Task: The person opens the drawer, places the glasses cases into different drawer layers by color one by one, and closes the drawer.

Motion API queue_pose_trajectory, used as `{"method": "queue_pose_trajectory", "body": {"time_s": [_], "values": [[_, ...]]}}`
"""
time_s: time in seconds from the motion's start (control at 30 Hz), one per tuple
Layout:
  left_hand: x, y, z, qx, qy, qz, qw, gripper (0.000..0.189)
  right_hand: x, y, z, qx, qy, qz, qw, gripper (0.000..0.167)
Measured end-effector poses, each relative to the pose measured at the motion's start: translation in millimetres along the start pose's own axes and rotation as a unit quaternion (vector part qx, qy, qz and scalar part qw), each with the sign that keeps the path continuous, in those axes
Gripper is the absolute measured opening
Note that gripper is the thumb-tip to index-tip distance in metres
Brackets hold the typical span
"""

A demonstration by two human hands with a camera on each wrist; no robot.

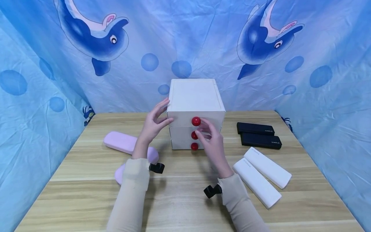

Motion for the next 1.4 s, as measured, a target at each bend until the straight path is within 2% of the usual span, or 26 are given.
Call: {"method": "queue_pose_trajectory", "body": {"time_s": [0.37,0.67,0.83,0.97,1.1,1.2,1.4], "values": [[1.9,7.6,9.0,0.01,-0.027,-0.001,0.9996,0.056,1,-5.0,-1,0.003,-0.001,0.002,1.0,0.047],[-3.3,10.1,13.6,0.032,-0.013,-0.006,0.9994,0.06,4,-9.9,5,0.046,-0.019,-0.001,0.9988,0.042],[-5.2,11.5,16.3,0.037,-0.006,0.0,0.9993,0.062,6,-11.8,6,0.067,-0.052,0.011,0.9964,0.039],[-5.8,14.6,17.2,0.051,0.001,0.006,0.9987,0.062,5,-13.6,7,0.067,-0.106,0.028,0.9917,0.038],[-6.4,17.3,18.0,0.066,0.009,0.006,0.9978,0.062,4,-15.9,9,0.069,-0.168,0.054,0.9818,0.036],[-6.6,18.0,19.4,0.07,0.018,0.007,0.9974,0.063,3,-16.9,10,0.079,-0.221,0.085,0.9685,0.033],[-6.0,18.2,21.1,0.069,0.022,0.017,0.9972,0.061,2,-17.3,8,0.09,-0.334,0.141,0.9276,0.021]]}}
Point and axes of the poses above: each hand's wrist, its own y-axis away from the middle knuckle, its own z-axis out of the palm, x = y × z, the point moved 3 cm from there along -y, towards the middle knuckle, and after that the axes turned 13 degrees about -x, right-handed, at the moved point
